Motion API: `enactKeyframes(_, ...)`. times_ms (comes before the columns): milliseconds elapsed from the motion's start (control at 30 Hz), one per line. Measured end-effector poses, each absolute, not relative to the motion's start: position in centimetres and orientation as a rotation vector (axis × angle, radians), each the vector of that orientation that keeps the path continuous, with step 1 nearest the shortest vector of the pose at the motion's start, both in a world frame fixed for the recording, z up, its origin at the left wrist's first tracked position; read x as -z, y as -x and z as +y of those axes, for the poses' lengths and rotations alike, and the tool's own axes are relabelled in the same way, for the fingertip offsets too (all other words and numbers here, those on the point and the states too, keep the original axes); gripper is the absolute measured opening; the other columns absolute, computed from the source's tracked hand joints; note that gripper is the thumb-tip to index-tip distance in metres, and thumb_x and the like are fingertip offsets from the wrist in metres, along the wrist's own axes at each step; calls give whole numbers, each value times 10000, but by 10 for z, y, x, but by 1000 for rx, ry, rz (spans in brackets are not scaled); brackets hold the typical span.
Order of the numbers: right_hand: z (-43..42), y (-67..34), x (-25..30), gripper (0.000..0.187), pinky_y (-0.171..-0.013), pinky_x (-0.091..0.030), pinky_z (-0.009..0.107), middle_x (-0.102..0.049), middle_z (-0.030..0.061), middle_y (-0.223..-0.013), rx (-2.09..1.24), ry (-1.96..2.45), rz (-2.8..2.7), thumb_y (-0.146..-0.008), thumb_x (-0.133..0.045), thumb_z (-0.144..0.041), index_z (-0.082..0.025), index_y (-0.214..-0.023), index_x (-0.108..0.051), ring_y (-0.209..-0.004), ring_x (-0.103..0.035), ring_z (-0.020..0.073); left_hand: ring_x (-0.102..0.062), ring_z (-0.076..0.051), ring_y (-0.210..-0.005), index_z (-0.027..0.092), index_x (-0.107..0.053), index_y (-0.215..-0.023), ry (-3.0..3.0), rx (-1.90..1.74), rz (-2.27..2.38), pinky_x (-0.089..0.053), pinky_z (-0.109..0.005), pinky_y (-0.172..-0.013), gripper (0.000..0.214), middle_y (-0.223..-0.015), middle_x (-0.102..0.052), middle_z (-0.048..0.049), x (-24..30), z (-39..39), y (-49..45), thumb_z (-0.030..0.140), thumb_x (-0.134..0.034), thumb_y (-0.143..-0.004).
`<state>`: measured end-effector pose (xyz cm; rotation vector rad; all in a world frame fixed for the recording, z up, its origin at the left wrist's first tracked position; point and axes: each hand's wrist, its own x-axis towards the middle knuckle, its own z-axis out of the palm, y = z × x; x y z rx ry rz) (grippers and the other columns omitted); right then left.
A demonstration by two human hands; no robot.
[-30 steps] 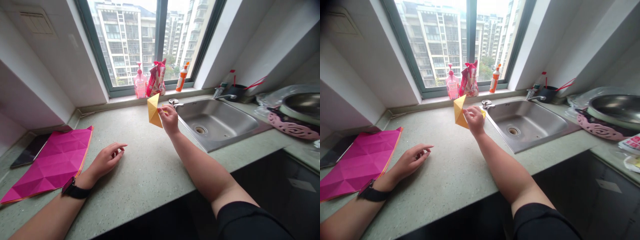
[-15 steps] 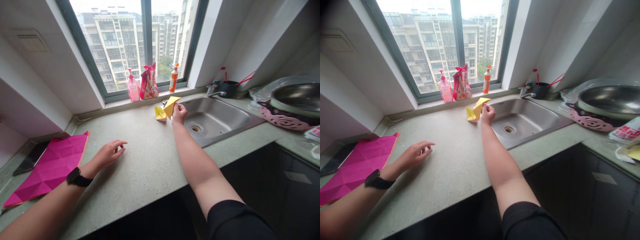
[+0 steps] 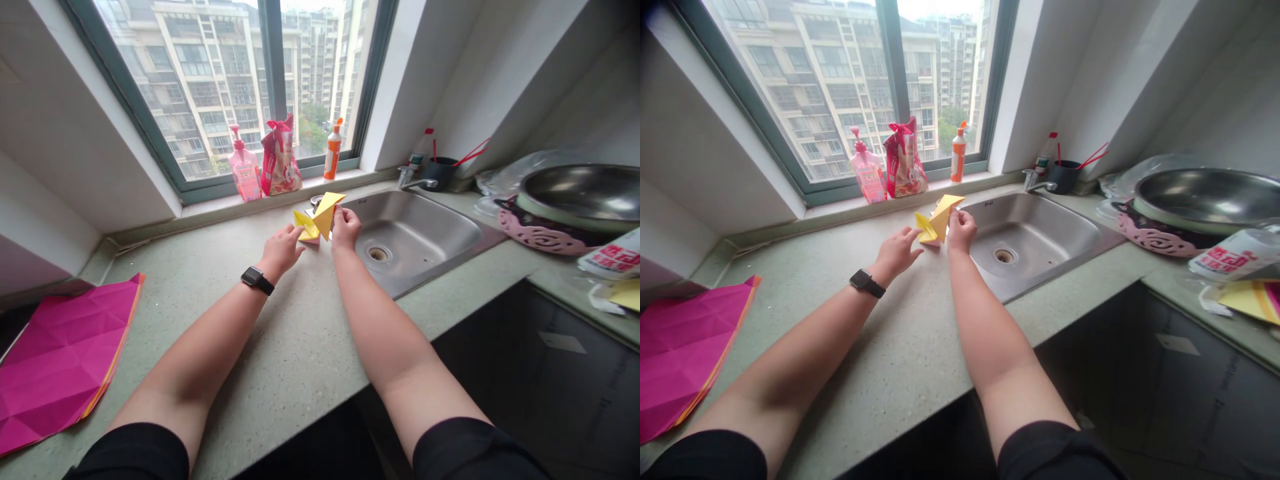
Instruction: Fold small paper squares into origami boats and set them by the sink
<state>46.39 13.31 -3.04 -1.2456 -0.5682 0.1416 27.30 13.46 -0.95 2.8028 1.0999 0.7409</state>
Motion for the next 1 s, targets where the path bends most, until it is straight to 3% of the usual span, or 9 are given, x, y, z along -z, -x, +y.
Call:
enactKeyframes(267,132,-467,32,496,-701,-549,307,-720,48,-812,-169,1259,-495,-903,-615,-714,-224,-829,-618,-792,-668,210,-702,-232,-1064,251,-798,-1041,-2744,-906,907,-559,-318,-848,51,-1254,-720,-83,33,152,-303,274,-757,-1023)
enactKeyframes(433,133,-470,38,493,-719,-552,304,-695,22,-812,-170,1224,-506,-890,-639,-713,-225,-838,-603,-786,-657,195,-702,-221,-1044,230,-777,-994,-2760,-892,820,-544,-318,-871,127,-1164,-762,-78,39,159,-301,163,-680,-1039)
enactKeyframes(633,121,-478,28,446,-730,-554,314,-714,26,-826,-95,1319,-630,-938,-610,-663,-226,-850,-613,-781,-667,201,-700,-223,-974,228,-758,-978,-2750,-875,785,-516,-314,-827,198,-1077,-785,-73,36,158,-297,161,-601,-1076)
enactKeyframes(1000,111,-502,-54,218,-761,-501,328,-750,22,-746,50,1855,-1206,-875,-769,-393,-217,-751,-737,-732,-636,203,-699,-172,-882,233,-770,-947,-2697,-897,661,-491,-273,-761,263,-1046,-765,-35,31,154,-295,121,-562,-1063)
